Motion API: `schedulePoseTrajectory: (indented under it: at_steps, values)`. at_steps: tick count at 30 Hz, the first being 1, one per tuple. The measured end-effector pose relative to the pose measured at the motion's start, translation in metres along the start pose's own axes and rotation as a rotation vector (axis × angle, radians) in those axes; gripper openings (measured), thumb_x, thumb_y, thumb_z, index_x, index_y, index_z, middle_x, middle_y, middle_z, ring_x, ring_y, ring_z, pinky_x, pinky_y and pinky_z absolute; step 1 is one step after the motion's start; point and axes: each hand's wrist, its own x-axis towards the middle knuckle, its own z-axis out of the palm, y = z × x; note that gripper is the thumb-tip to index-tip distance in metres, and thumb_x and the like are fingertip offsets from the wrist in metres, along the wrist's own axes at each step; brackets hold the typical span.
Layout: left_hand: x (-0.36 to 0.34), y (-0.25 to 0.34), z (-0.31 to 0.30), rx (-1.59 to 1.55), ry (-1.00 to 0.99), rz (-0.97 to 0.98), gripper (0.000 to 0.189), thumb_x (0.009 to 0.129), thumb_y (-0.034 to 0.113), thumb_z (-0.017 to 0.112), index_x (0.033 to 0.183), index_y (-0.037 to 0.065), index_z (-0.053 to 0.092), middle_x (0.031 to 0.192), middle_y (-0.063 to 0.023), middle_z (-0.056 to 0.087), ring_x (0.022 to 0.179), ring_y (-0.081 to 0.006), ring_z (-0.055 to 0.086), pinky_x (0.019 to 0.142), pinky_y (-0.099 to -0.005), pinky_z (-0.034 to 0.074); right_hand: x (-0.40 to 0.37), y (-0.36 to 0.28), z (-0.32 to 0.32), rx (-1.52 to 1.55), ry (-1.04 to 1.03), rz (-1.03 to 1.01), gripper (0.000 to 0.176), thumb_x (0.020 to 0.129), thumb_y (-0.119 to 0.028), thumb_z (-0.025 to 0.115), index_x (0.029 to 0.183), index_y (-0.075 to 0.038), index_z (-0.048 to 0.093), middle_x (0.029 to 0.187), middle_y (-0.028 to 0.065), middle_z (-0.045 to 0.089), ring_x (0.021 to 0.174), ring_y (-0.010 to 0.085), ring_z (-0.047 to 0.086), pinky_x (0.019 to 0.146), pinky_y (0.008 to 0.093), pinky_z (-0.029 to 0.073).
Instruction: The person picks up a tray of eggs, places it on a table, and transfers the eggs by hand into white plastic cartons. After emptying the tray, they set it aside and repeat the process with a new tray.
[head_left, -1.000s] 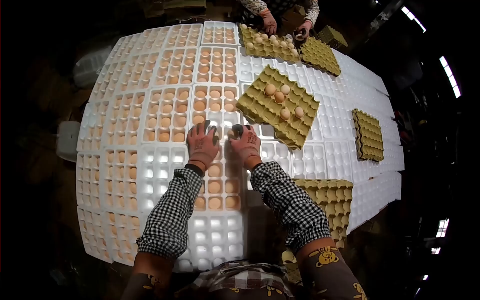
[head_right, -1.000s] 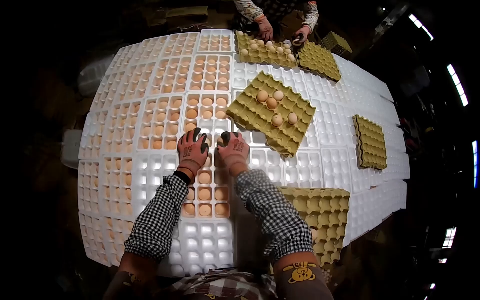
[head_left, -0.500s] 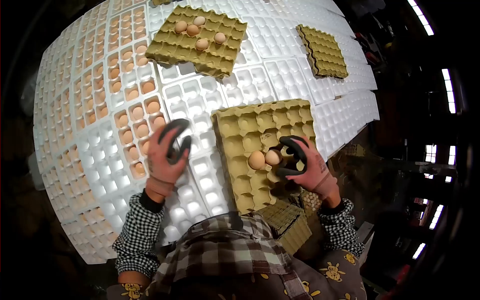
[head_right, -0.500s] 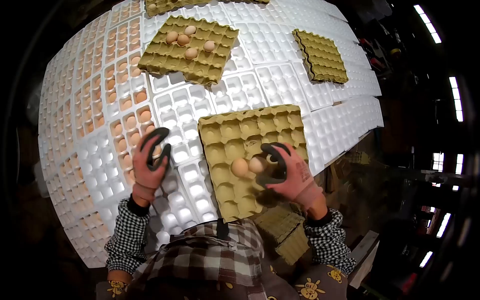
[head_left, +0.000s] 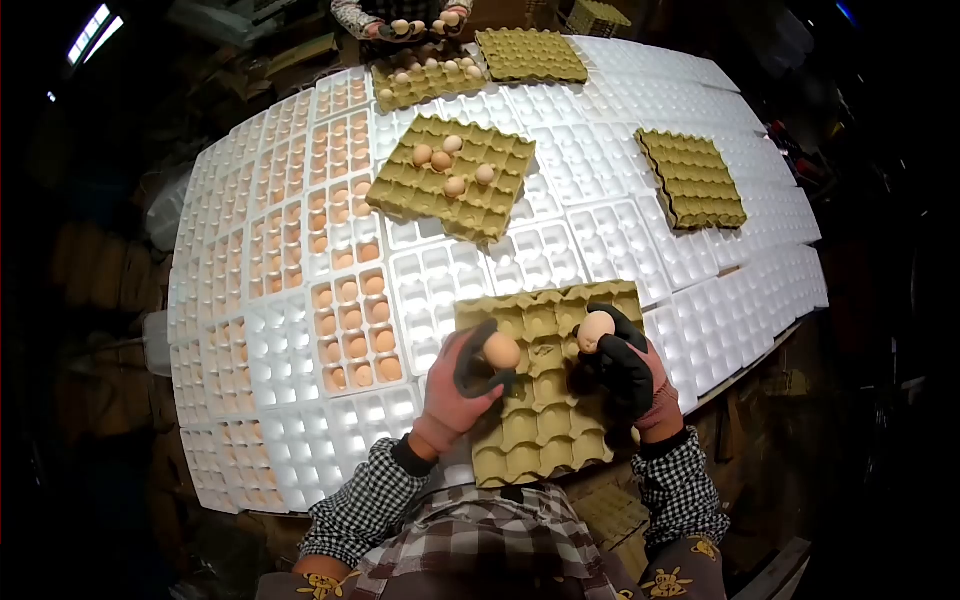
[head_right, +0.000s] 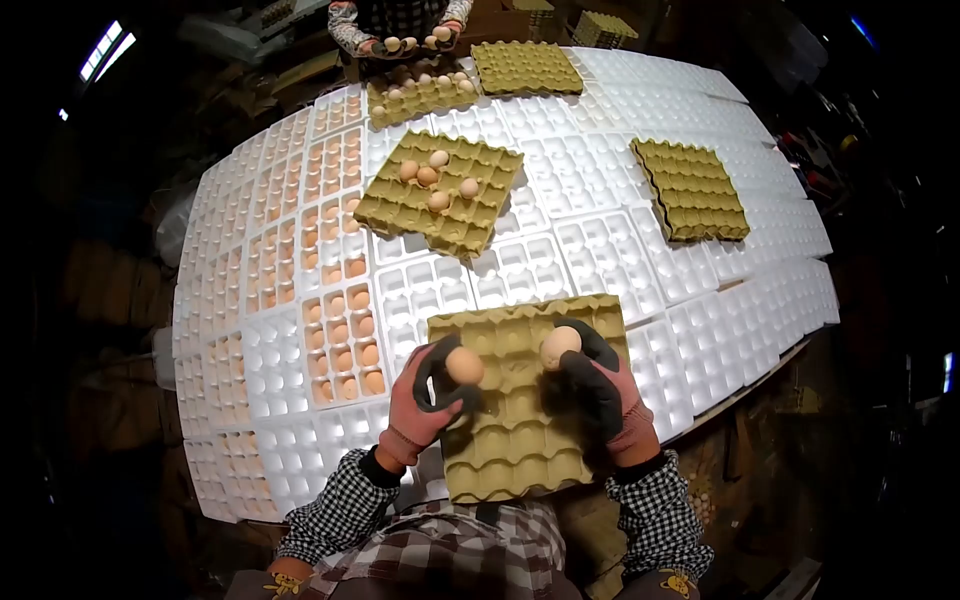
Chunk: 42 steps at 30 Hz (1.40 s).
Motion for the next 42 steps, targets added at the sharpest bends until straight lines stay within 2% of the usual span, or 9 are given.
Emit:
schedulePoseTrajectory:
  at_steps: [3, 6, 9, 11, 12, 23, 34, 39, 42]
  values:
    - [0.069, -0.025, -0.01, -0.387, 0.197, -0.135, 0.05, 0.083, 0.0, 0.065, 0.13, 0.0, 0.05, 0.12, -0.0111, 0.058, 0.107, -0.0208, 0.06, 0.092, -0.0315, 0.052, 0.069, -0.013, 0.012, 0.194, -0.096, 0.118, 0.032, 0.091, -0.018, 0.061, 0.119, -0.003, 0.057, 0.1, 0.0025, 0.06, 0.086, 0.0099, 0.057, 0.076, 0.0208, 0.047]
    - [0.16, -0.055, -0.026, -0.536, 0.371, -0.337, 0.04, 0.086, -0.002, 0.063, 0.124, 0.0, 0.053, 0.11, -0.0102, 0.062, 0.089, -0.0203, 0.067, 0.071, -0.0322, 0.06, 0.173, 0.021, 0.021, -0.37, -0.261, -0.555, 0.039, 0.091, -0.017, 0.063, 0.129, -0.012, 0.054, 0.107, 0.0032, 0.063, 0.099, 0.0158, 0.062, 0.08, 0.0272, 0.053]
    - [0.23, -0.083, -0.049, -0.707, 0.401, -0.446, 0.033, 0.09, 0.008, 0.063, 0.121, 0.006, 0.055, 0.107, -0.0068, 0.064, 0.081, -0.0171, 0.066, 0.07, -0.0298, 0.058, 0.25, -0.012, 0.06, 0.392, -0.084, 0.197, 0.03, 0.09, -0.022, 0.066, 0.118, -0.014, 0.058, 0.098, 0.0034, 0.065, 0.087, 0.0169, 0.066, 0.07, 0.0289, 0.055]
    - [0.232, -0.079, -0.067, -0.705, 0.367, -0.538, 0.031, 0.091, 0.012, 0.061, 0.122, 0.008, 0.056, 0.108, -0.0054, 0.064, 0.083, -0.0167, 0.065, 0.072, -0.0292, 0.057, 0.344, 0.059, 0.014, -0.519, -0.254, -0.625, 0.029, 0.093, -0.023, 0.062, 0.12, -0.012, 0.057, 0.097, 0.0024, 0.064, 0.085, 0.0149, 0.065, 0.07, 0.0282, 0.054]
    - [0.224, -0.077, -0.075, -0.714, 0.339, -0.641, 0.029, 0.093, 0.016, 0.059, 0.122, 0.009, 0.057, 0.109, -0.0041, 0.064, 0.086, -0.0162, 0.064, 0.074, -0.0286, 0.055, 0.276, -0.011, 0.041, 0.153, -0.157, 0.075, 0.033, 0.095, -0.024, 0.059, 0.124, -0.009, 0.055, 0.1, 0.0023, 0.063, 0.085, 0.0136, 0.064, 0.073, 0.028, 0.053]
    - [-0.054, -0.01, -0.007, 0.302, -0.107, -0.134, 0.038, 0.091, 0.025, 0.056, 0.117, -0.004, 0.056, 0.1, -0.0076, 0.06, 0.076, -0.0125, 0.057, 0.072, -0.0252, 0.046, -0.072, 0.059, -0.126, -0.794, 0.158, 0.157, 0.081, 0.069, -0.008, 0.074, 0.141, 0.0, 0.037, 0.127, 0.0218, 0.057, 0.118, 0.0305, 0.056, 0.1, 0.0359, 0.044]
    - [0.017, 0.067, 0.042, -0.004, -0.001, -0.153, 0.043, 0.092, 0.021, 0.06, 0.127, -0.003, 0.054, 0.119, -0.0123, 0.058, 0.1, -0.0211, 0.064, 0.087, -0.0312, 0.049, 0.026, 0.034, -0.318, 0.267, 0.711, -0.493, 0.04, 0.087, 0.002, 0.064, 0.125, 0.007, 0.056, 0.107, 0.0102, 0.068, 0.088, 0.0177, 0.067, 0.076, 0.0278, 0.056]
    - [-0.017, 0.041, 0.023, -0.062, 0.271, -0.36, 0.042, 0.092, 0.023, 0.061, 0.123, -0.005, 0.056, 0.11, -0.0115, 0.064, 0.094, -0.0191, 0.064, 0.083, -0.0311, 0.05, 0.119, -0.067, -0.45, -0.043, 0.719, -0.405, 0.051, 0.086, -0.006, 0.067, 0.134, -0.002, 0.05, 0.102, 0.0131, 0.069, 0.08, 0.0204, 0.068, 0.069, 0.029, 0.056]
    - [-0.028, 0.031, 0.015, 0.052, 0.423, -0.447, 0.042, 0.092, 0.027, 0.06, 0.121, -0.004, 0.057, 0.105, -0.0124, 0.065, 0.089, -0.0194, 0.063, 0.079, -0.0326, 0.051, 0.164, -0.121, -0.414, -1.197, 1.132, -0.025, 0.081, 0.075, -0.04, 0.078, 0.142, -0.014, 0.039, 0.135, 0.0184, 0.047, 0.124, 0.0335, 0.049, 0.097, 0.0452, 0.044]
